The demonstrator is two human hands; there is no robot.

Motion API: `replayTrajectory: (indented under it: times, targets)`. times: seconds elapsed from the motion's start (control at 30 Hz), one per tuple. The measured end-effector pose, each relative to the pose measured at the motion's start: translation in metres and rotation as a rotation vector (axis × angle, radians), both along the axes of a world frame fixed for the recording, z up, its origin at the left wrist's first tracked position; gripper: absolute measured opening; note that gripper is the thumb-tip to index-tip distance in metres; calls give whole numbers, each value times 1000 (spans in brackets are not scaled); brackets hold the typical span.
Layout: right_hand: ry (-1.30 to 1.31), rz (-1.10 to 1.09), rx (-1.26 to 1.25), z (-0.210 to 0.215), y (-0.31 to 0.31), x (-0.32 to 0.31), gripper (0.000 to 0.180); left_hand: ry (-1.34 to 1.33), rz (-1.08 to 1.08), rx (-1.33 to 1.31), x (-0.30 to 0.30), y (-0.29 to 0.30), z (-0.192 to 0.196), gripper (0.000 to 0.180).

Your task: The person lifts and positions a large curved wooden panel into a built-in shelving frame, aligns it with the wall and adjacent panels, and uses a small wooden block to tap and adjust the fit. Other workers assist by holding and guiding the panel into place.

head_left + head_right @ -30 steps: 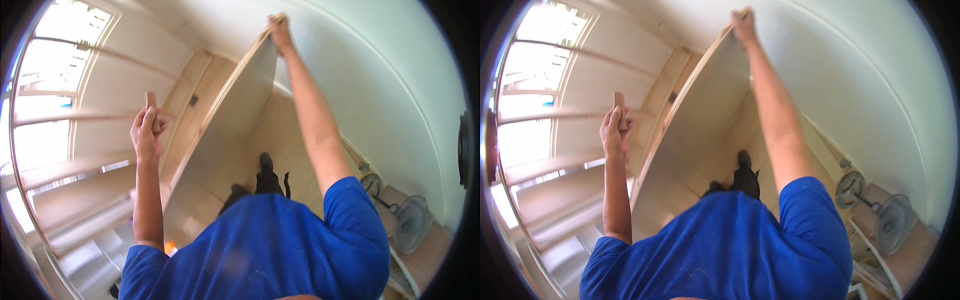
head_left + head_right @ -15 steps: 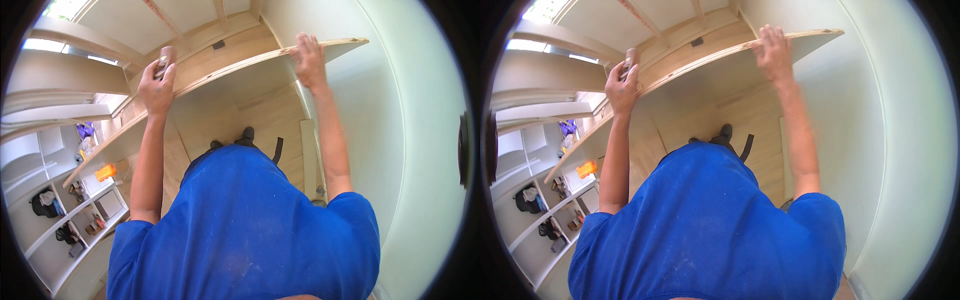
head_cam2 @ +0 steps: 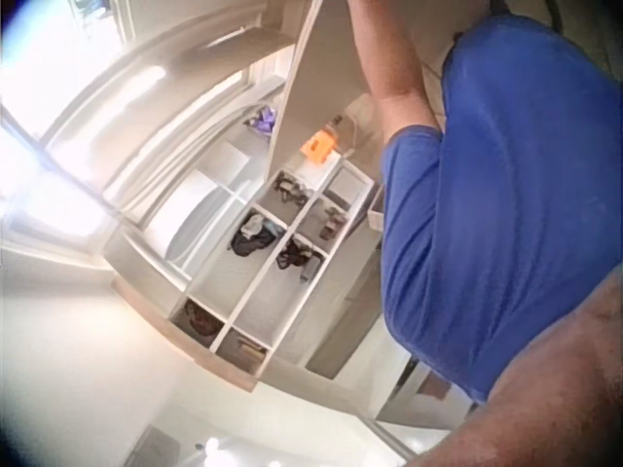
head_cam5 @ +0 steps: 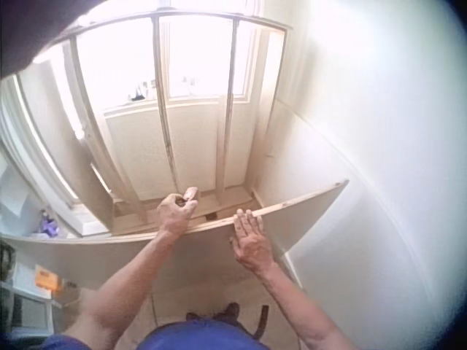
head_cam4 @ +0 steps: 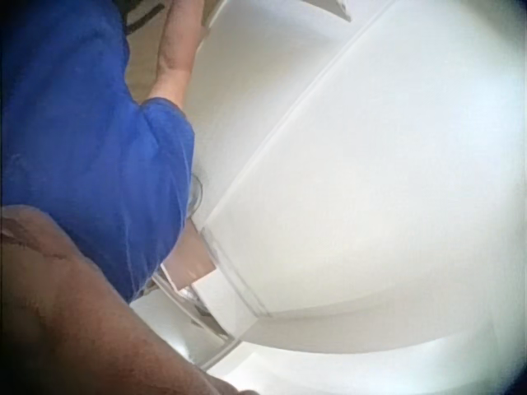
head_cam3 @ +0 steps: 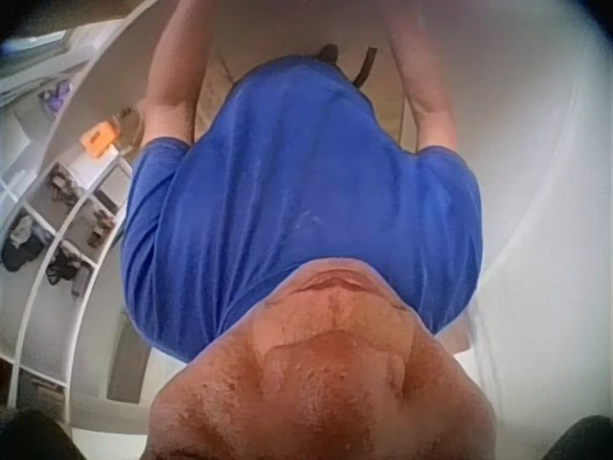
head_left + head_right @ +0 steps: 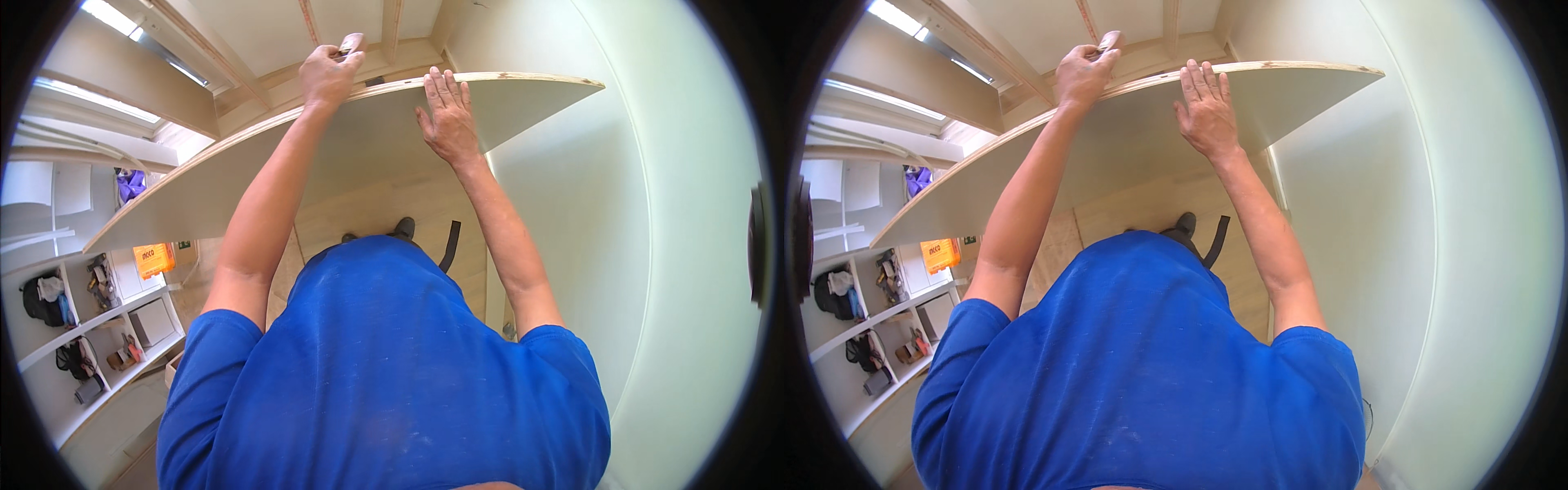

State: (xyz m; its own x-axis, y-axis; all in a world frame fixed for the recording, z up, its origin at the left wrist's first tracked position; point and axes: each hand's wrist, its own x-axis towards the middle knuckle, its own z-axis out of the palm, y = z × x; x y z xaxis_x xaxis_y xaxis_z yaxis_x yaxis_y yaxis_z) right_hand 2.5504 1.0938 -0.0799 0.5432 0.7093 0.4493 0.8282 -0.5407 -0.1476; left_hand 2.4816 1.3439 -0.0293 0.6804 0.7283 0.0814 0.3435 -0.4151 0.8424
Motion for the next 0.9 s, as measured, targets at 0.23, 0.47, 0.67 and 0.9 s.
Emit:
replayTrajectory:
  times: [0.23,0.47,0.67,0.9]
  targets:
    - [-92,173,84,10,36,-31,52,-22,65,-102,8,13,-9,58]
    - [142,458,160,52,47,42,11,60,58,-151,14,16,-5,56]
    - [329,554,192,49,44,56,12,44,195,126,19,-2,-13,59]
    - [78,643,-84,43,28,62,48,344,175,343,6,-34,2,51]
